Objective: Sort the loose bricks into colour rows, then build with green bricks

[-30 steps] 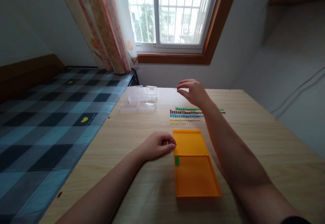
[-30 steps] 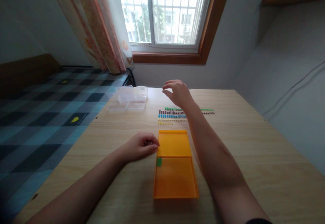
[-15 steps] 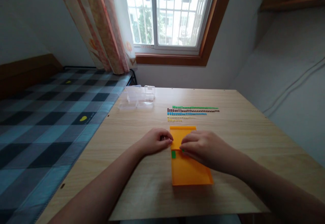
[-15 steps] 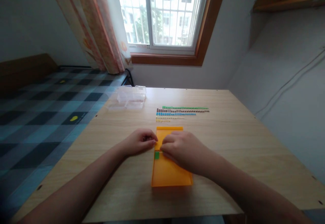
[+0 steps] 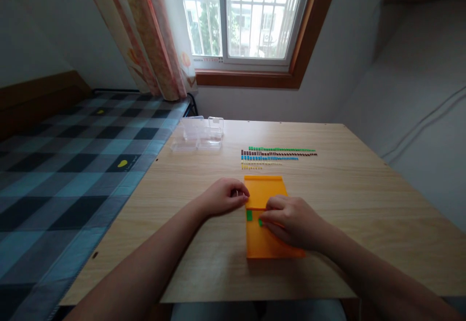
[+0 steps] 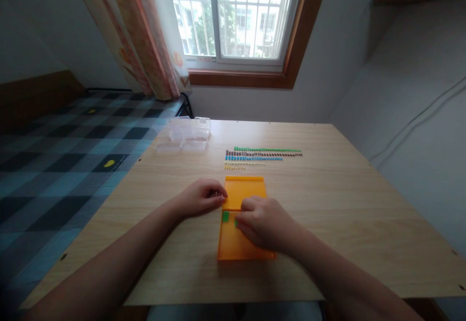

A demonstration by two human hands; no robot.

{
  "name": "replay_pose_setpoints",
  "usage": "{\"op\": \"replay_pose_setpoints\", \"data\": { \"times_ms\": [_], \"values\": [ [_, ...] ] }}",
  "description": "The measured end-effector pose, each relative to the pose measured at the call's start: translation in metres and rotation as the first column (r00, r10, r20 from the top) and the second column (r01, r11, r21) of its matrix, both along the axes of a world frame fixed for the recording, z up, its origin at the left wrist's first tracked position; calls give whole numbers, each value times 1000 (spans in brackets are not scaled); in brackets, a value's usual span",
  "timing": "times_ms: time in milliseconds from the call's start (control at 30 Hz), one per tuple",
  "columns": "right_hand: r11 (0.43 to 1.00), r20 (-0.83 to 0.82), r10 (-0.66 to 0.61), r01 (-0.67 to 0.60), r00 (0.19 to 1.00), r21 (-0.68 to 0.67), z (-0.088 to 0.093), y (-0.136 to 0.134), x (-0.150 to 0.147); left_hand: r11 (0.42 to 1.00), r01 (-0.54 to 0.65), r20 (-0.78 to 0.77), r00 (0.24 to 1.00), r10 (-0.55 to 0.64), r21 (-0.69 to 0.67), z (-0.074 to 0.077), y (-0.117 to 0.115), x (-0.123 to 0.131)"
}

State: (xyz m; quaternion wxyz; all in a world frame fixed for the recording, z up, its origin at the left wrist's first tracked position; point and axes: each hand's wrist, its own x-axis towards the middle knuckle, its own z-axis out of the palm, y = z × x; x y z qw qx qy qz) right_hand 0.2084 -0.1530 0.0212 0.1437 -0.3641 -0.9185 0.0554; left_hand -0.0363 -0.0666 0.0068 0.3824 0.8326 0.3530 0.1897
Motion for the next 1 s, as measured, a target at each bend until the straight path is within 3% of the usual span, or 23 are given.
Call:
{"op": "replay_pose_setpoints", "data": {
  "times_ms": [167, 533, 1000],
  "values": [
    [999, -2, 45, -45, 999, 25, -5, 0, 4, 999, 16, -24, 1000, -15, 42, 0, -1, 1],
    [995, -8, -52, 53, 999, 81, -15, -1, -7, 995, 10, -45, 999, -6, 96, 4, -3, 4],
    [995, 47, -66, 63, 997, 74, -17, -1, -8, 995, 6, -67, 998, 0, 102, 4, -3, 5]
  ]
}}
